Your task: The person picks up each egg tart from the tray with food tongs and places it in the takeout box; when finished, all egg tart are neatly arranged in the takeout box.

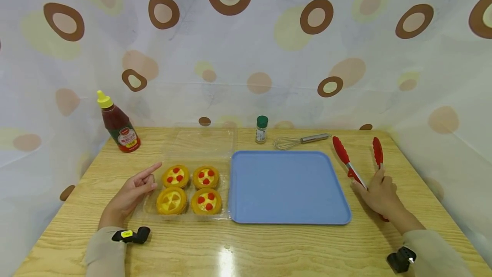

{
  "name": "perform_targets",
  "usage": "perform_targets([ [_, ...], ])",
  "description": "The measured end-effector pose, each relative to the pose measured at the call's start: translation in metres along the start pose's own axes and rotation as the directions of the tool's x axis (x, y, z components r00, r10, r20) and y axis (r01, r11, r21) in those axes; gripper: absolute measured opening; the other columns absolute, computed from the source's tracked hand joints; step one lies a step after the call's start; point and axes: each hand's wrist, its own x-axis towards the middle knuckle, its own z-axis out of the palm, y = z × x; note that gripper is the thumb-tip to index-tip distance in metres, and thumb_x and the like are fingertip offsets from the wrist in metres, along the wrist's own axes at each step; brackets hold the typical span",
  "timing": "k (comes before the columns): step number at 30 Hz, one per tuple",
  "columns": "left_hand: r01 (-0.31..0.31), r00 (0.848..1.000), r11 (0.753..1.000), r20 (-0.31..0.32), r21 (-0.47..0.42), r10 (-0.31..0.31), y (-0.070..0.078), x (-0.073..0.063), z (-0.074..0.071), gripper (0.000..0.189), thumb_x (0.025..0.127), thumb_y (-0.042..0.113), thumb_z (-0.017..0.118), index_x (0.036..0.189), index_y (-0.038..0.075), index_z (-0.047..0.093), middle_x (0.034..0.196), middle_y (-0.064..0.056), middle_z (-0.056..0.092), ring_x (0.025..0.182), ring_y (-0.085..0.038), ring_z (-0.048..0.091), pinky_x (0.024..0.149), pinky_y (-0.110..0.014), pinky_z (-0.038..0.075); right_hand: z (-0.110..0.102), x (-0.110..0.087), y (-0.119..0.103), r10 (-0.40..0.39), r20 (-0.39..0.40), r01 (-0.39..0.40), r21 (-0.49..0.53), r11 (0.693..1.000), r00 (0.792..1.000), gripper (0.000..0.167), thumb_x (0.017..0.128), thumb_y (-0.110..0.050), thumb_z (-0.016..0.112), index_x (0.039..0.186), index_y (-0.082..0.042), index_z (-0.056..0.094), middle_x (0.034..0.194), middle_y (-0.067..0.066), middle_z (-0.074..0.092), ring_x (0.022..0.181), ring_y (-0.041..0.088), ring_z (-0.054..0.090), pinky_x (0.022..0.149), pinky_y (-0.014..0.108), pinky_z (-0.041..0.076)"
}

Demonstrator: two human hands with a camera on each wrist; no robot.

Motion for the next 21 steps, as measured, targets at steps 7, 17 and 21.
perform_targets([
  [7, 0.002, 1.000, 1.000, -0.005, -0.005, -0.002, 0.001, 0.000, 0.001, 0.053, 0.098, -0.008, 0.039, 0.148, 0.000, 0.026, 0.075, -0.005, 0.027, 0.064, -0.022, 0.025, 0.062, -0.034, 0.023, -0.006, -0.005, -0.007, 0.012, -0.035, -0.015, -0.083, 0.996, 0.999, 0.104, 0.092, -0.060, 0.044, 0.127, 0.030, 0.006, 0.102, 0.047, 0.027, 0.085, 0.059, 0.035, 0.049, 0.050, 0.039],
  [17, 0.012, 1.000, 1.000, -0.005, 0.014, -0.012, 0.001, 0.001, -0.001, 0.053, 0.098, -0.009, 0.037, 0.148, 0.006, 0.031, 0.075, -0.001, 0.031, 0.064, -0.021, 0.027, 0.062, -0.034, 0.024, -0.020, -0.008, -0.047, -0.064, -0.087, 0.060, -0.046, 0.997, 0.994, 0.104, 0.093, -0.057, 0.045, 0.137, 0.025, -0.003, 0.127, 0.049, 0.018, 0.105, 0.066, 0.028, 0.058, 0.060, 0.041],
  [21, 0.016, 1.000, 1.000, -0.005, -0.011, -0.016, 0.001, 0.000, 0.000, 0.052, 0.098, -0.008, 0.037, 0.147, 0.008, 0.033, 0.074, 0.000, 0.032, 0.064, -0.021, 0.027, 0.062, -0.033, 0.024, -0.018, -0.008, -0.071, -0.117, -0.062, 0.117, 0.002, 0.993, 0.991, 0.101, 0.095, -0.057, 0.041, 0.140, 0.021, -0.006, 0.137, 0.048, 0.009, 0.120, 0.068, 0.016, 0.083, 0.074, 0.030],
])
